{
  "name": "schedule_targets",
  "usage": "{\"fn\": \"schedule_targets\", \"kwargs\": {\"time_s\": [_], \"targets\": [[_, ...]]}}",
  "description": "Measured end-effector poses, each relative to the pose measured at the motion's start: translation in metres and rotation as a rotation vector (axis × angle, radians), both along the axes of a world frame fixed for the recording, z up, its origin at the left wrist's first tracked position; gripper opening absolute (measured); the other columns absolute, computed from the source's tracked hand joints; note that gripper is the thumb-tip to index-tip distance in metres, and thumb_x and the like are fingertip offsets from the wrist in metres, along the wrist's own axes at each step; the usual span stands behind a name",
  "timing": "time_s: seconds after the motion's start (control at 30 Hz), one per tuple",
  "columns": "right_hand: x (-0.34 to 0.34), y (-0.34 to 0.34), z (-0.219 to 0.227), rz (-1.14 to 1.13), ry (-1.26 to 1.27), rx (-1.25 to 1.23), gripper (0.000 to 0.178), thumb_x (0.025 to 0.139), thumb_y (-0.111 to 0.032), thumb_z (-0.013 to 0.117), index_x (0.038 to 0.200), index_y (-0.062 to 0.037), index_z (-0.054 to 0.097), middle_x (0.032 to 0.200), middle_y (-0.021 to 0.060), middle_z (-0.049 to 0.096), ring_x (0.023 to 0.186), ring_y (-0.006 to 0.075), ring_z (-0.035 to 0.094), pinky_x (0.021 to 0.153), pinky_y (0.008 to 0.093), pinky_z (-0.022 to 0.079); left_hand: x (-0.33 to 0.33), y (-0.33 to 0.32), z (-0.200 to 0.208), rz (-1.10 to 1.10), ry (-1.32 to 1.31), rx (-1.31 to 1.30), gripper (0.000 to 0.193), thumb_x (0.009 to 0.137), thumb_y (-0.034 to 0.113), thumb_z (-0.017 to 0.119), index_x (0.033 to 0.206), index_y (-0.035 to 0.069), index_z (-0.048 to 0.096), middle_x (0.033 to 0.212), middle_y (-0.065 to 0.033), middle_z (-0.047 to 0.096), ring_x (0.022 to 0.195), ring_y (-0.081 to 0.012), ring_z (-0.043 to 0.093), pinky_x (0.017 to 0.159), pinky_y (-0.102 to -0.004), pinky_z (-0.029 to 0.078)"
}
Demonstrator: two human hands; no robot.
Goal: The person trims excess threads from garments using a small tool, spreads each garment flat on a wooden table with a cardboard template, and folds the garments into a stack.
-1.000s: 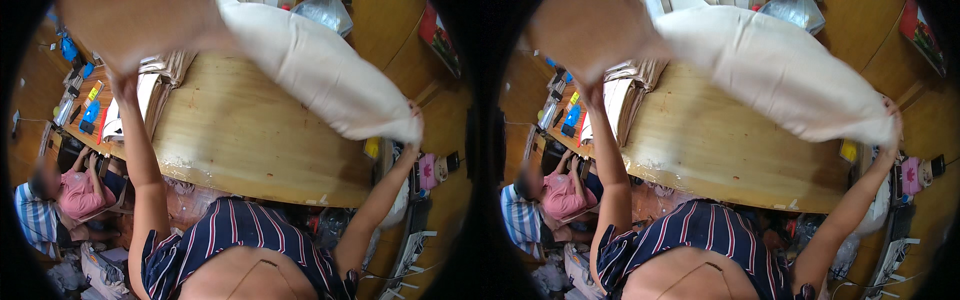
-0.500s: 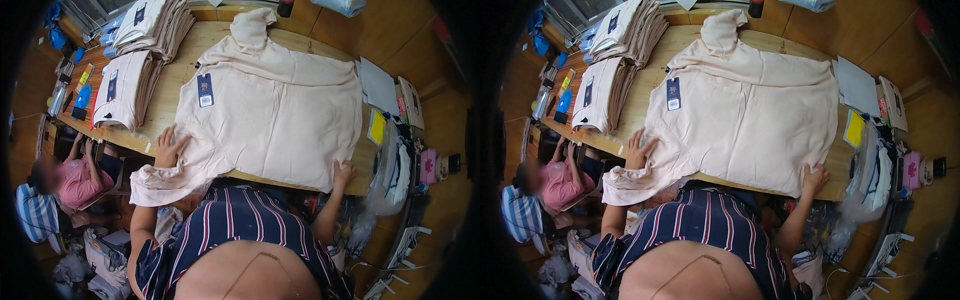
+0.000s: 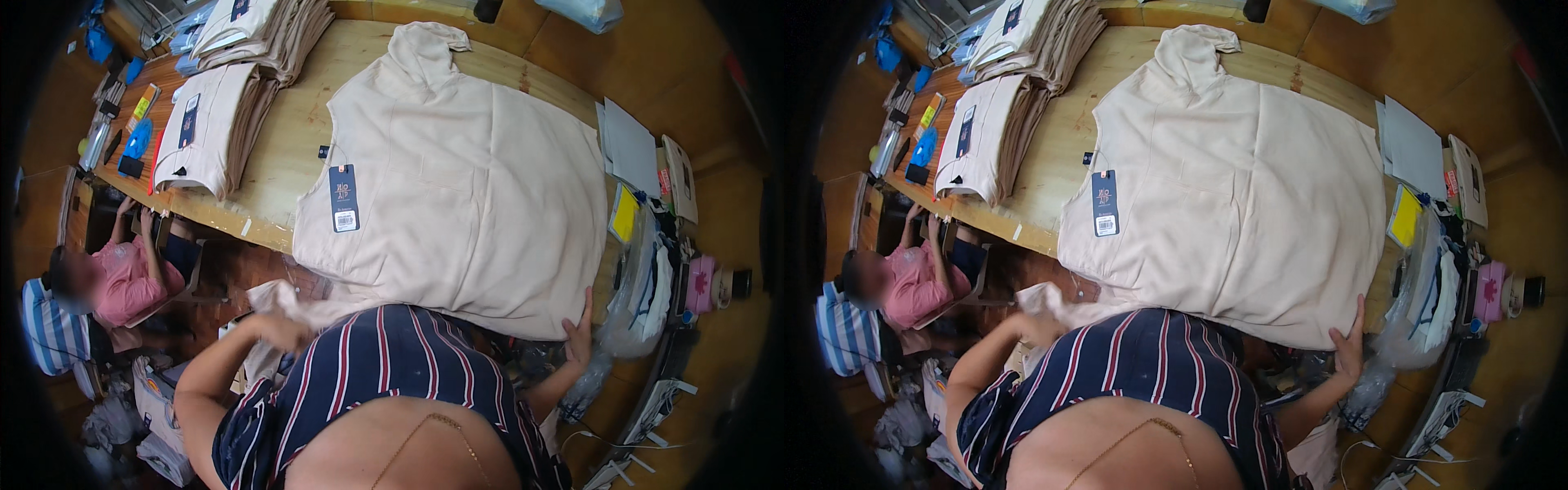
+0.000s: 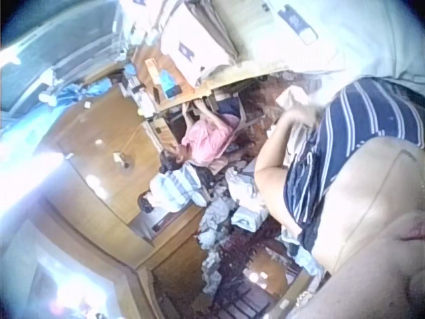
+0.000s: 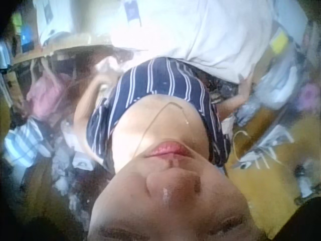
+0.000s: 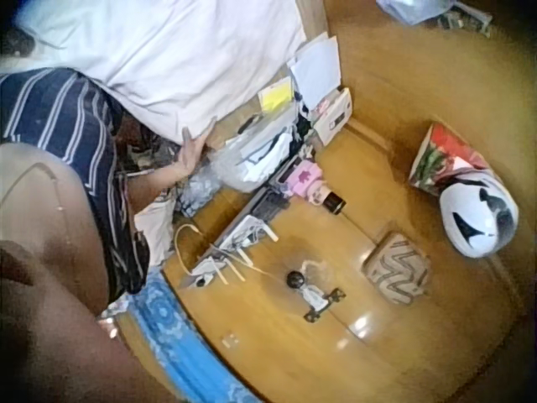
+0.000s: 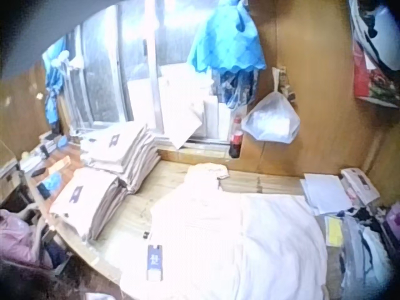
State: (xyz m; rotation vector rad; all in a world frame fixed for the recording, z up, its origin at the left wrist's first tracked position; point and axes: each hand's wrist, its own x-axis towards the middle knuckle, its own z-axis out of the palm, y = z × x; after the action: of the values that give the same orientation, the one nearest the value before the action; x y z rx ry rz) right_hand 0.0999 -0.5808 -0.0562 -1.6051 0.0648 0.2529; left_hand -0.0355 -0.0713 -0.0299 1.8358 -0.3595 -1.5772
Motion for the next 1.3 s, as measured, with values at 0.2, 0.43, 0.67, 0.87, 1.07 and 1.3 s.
{"fn": "schedule_targets", "kwargs": {"time_s": [0.2,0.43,0.67,0.87,1.07,1.3], "targets": [[-0.013,-0.051,-0.009,-0.144,0.444,-0.808,0.069,0.068,-0.004,0.060,0.129,-0.0127,0.031,0.121,0.0114,0.043,0.113,0.0263,0.037,0.094,0.0376,0.030,0.110,-0.033,-0.048,0.505,-1.510,0.662,0.042,0.072,0.022,0.059,0.112,0.020,0.049,0.127,-0.0166,0.031,0.105,-0.0372,0.038,0.079,-0.0387,0.039],[0.036,-0.011,-0.060,-0.142,-0.403,-1.139,0.046,0.076,-0.026,0.056,0.121,-0.0268,0.043,0.120,0.0096,0.041,0.111,0.0283,0.038,0.086,0.0548,0.029,0.132,0.017,-0.053,0.774,-1.262,0.443,0.065,0.059,-0.006,0.052,0.117,0.023,0.044,0.132,-0.0171,0.022,0.106,-0.0395,0.037,0.086,-0.0486,0.035],[0.044,0.031,-0.040,-0.205,0.013,-1.472,0.047,0.076,-0.028,0.056,0.121,-0.0267,0.042,0.126,0.0073,0.035,0.119,0.0273,0.029,0.088,0.0529,0.027,0.160,0.102,-0.037,0.858,-1.843,1.102,0.045,0.070,0.000,0.053,0.113,0.008,0.046,0.109,-0.0177,0.050,0.099,-0.0314,0.047,0.083,-0.0412,0.037],[0.159,0.061,-0.017,-0.178,-0.540,-1.222,0.038,0.078,-0.016,0.054,0.115,-0.0142,0.047,0.120,0.0118,0.043,0.111,0.0290,0.039,0.089,0.0423,0.032,0.256,0.042,-0.073,0.629,-1.450,0.731,0.047,0.085,0.035,0.040,0.129,0.021,0.032,0.136,-0.0053,0.026,0.127,-0.0253,0.020,0.100,-0.0489,0.016],[0.266,0.054,-0.046,-0.137,-0.582,-1.007,0.037,0.080,-0.020,0.052,0.116,-0.0155,0.046,0.126,0.0084,0.038,0.114,0.0277,0.037,0.091,0.0446,0.031,0.277,0.088,-0.082,0.555,-1.234,0.873,0.047,0.087,0.041,0.033,0.131,0.029,0.026,0.140,0.0018,0.018,0.129,-0.0192,0.014,0.099,-0.0545,0.008],[0.342,0.072,-0.072,-0.151,-0.286,-1.428,0.049,0.083,-0.049,0.034,0.127,-0.0264,0.033,0.137,0.0008,0.023,0.126,0.0248,0.019,0.099,0.0516,0.015,0.294,0.105,-0.099,0.658,-1.285,0.813,0.045,0.088,0.039,0.031,0.131,0.027,0.028,0.139,0.0022,0.019,0.128,-0.0198,0.016,0.098,-0.0556,0.008]]}}
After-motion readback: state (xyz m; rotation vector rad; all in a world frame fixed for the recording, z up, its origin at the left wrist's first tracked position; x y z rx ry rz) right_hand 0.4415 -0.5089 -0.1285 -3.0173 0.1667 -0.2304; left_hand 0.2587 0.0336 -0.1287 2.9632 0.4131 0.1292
